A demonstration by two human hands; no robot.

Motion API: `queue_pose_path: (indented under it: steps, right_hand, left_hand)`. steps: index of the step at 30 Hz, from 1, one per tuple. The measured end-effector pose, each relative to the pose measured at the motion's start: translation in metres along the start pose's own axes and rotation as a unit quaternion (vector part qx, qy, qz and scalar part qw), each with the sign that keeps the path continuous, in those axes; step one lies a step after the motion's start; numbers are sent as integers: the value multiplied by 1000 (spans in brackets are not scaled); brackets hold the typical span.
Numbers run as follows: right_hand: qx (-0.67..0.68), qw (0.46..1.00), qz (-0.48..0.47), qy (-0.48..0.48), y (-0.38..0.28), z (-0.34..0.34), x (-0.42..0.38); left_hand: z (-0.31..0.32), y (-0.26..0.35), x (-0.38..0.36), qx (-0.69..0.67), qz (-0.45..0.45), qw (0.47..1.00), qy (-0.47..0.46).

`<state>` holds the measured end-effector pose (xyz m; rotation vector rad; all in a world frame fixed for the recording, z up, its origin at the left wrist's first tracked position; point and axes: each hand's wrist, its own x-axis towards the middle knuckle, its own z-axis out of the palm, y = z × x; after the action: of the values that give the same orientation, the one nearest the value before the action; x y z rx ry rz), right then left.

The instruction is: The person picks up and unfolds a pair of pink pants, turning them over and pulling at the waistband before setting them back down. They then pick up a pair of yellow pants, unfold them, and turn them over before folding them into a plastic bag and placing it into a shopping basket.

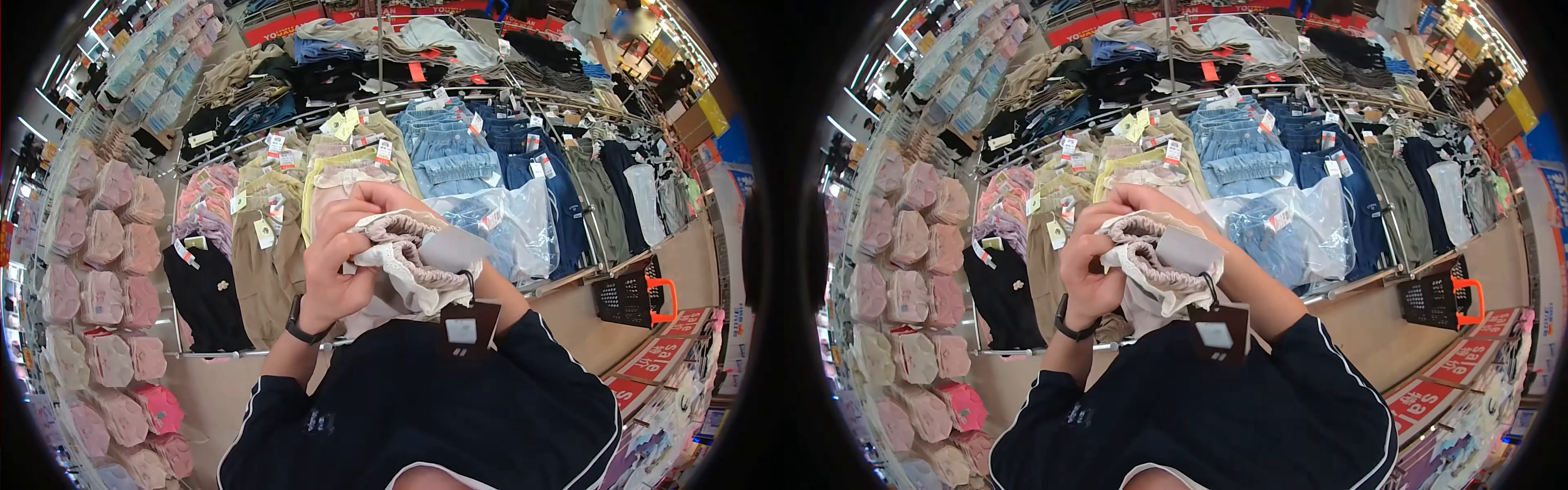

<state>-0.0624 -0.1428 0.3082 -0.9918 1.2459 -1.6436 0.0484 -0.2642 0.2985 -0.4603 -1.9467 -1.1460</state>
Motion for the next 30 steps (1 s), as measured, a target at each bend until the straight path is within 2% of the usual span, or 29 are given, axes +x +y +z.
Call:
queue_pose_path:
  steps: [1, 4, 6, 7, 9, 11, 14, 15, 16, 18, 20, 22, 23, 26, 27, 30]
  right_hand:
    - [-42, 999, 22, -15, 3, -7, -2]
    - [-280, 948, -154, 1, 20, -24, -9]
    - [-67, 990, -124, 12, 51, -34, -33]
    - [41, 992, -113, 22, 67, -40, -45]
    - [166, 985, -37, 33, 79, -36, -64]
    - [199, 977, -73, 3, 75, -28, -73]
    - [131, 983, -120, 45, 76, -25, -66]
    - [96, 981, -131, 102, 67, -20, -58]
    - [62, 985, -56, 152, 46, -18, -60]
    - [61, 960, -120, 246, 22, -3, -43]
    - [126, 936, -218, 244, 17, -7, -35]
    - [174, 922, -239, 251, 2, -3, -29]
    - [184, 932, -255, 180, 0, -3, -24]
    - [17, 974, -174, 146, -12, 11, -12]
    - [21, 977, -141, 159, -12, 12, -11]
    - [85, 970, -130, 186, -21, 9, -12]
  left_hand:
    - [0, -3, -4, -7, -14, 1000, 11]
    - [-8, 2, -8, -37, -70, 994, 78]
    - [-15, 8, -7, -60, -120, 979, 154]
    - [-22, 4, -6, -59, -113, 981, 144]
    - [-27, 1, -2, -66, -140, 976, 152]
    - [-22, -2, 1, -108, -152, 968, 168]
    - [-14, -4, -2, -145, -172, 964, 141]
    - [-12, -4, -4, -143, -178, 966, 120]
    - [-10, -5, -5, -141, -184, 968, 99]
    - [-4, -6, -4, -143, -175, 967, 119]
    - [-3, -2, 4, -148, -169, 962, 153]
    - [-7, -1, 8, -130, -144, 965, 176]
    - [-9, 1, 11, -133, -131, 966, 180]
    - [-11, -2, 13, -158, -102, 963, 193]
    - [-10, -3, 13, -170, -94, 961, 198]
    - [-15, 3, 13, -260, -142, 938, 180]
